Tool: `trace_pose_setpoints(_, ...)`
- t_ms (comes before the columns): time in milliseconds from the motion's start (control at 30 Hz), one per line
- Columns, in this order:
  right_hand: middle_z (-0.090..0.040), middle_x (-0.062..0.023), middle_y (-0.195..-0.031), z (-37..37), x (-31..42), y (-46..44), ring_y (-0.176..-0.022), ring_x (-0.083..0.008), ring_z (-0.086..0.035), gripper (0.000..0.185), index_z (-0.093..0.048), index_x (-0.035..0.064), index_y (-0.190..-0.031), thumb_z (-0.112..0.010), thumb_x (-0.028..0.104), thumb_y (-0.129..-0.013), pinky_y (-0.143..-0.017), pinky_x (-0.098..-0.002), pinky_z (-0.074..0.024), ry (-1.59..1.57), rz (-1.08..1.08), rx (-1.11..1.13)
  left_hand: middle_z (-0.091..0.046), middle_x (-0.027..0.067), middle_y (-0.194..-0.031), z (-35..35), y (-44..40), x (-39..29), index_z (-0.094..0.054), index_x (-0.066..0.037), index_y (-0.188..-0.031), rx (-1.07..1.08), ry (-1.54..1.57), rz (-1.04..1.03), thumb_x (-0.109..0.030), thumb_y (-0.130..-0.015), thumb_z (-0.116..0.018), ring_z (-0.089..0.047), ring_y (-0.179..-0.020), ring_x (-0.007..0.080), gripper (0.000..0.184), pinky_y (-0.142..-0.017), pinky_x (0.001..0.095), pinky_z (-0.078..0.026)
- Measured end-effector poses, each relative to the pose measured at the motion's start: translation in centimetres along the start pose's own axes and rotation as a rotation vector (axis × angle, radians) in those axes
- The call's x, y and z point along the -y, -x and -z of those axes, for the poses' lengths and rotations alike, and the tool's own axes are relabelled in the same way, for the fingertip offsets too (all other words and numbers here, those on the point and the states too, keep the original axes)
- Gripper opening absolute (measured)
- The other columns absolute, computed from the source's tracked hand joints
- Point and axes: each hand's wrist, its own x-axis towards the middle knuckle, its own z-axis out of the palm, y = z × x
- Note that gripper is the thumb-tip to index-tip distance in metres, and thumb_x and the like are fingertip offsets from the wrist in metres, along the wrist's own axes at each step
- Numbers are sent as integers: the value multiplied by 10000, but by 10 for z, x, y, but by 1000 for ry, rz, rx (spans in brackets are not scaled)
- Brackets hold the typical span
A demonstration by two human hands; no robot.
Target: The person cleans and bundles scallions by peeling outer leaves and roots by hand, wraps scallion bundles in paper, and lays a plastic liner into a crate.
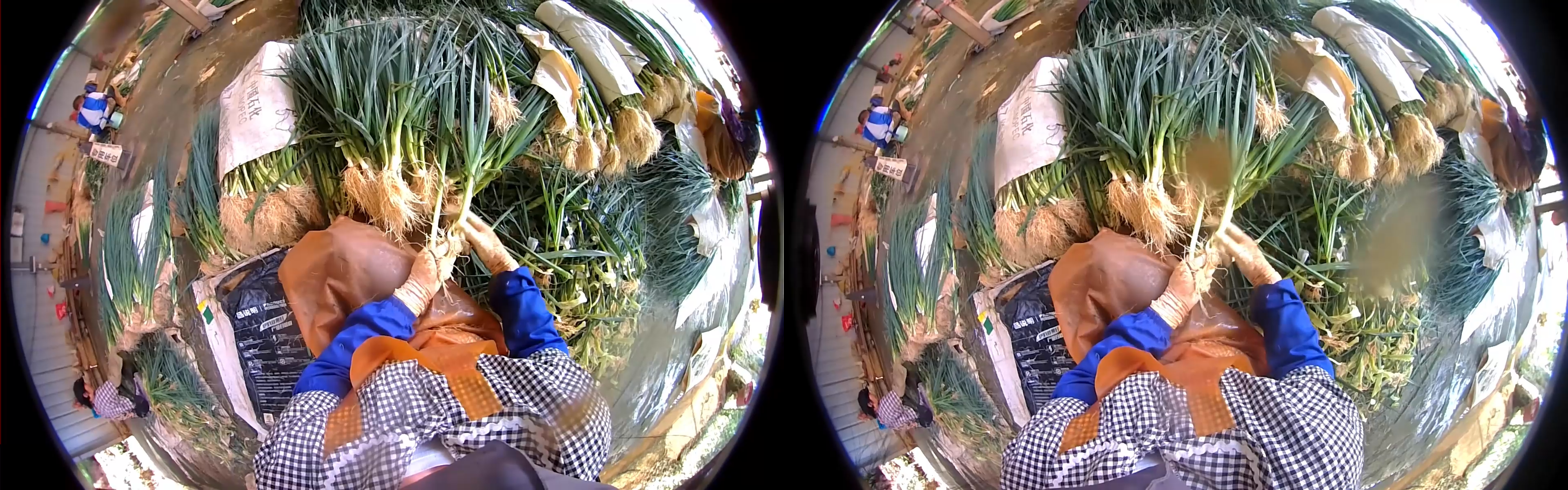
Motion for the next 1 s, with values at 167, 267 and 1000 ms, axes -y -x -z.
trace_pose_setpoints(167, -605, 9, -822, -7, -7, 8, -725, -52, -518, 222, -615, 13, -949, -590, 222, -878, -659, -200, -429, 10, -110, -71, -565, 12, -823, 38, -13, 6, -541, -58, -1075, 243, 142, 172, -215, -928, -441, -480, -560, 85, 237, -403, 197, -383)
trace_pose_setpoints(267, -608, -2, -740, -18, 30, 26, -606, -97, -541, 172, -635, 50, -879, -602, 218, -864, -541, -235, -438, 411, -185, -149, -563, 12, -811, 17, -3, 5, -534, -54, -1081, 11, 31, 136, -232, -931, -432, -475, -553, 88, 254, -387, 192, -364)
trace_pose_setpoints(1000, -614, -70, -1050, 35, 6, 80, -838, -162, -588, 500, -506, 60, -1210, -445, 464, -922, -739, -290, -444, -116, -573, -136, -614, 74, -898, -20, 16, -3, -471, 8, -1150, 22, -469, 163, -195, -938, -450, -537, -573, 121, 295, -451, 215, -412)
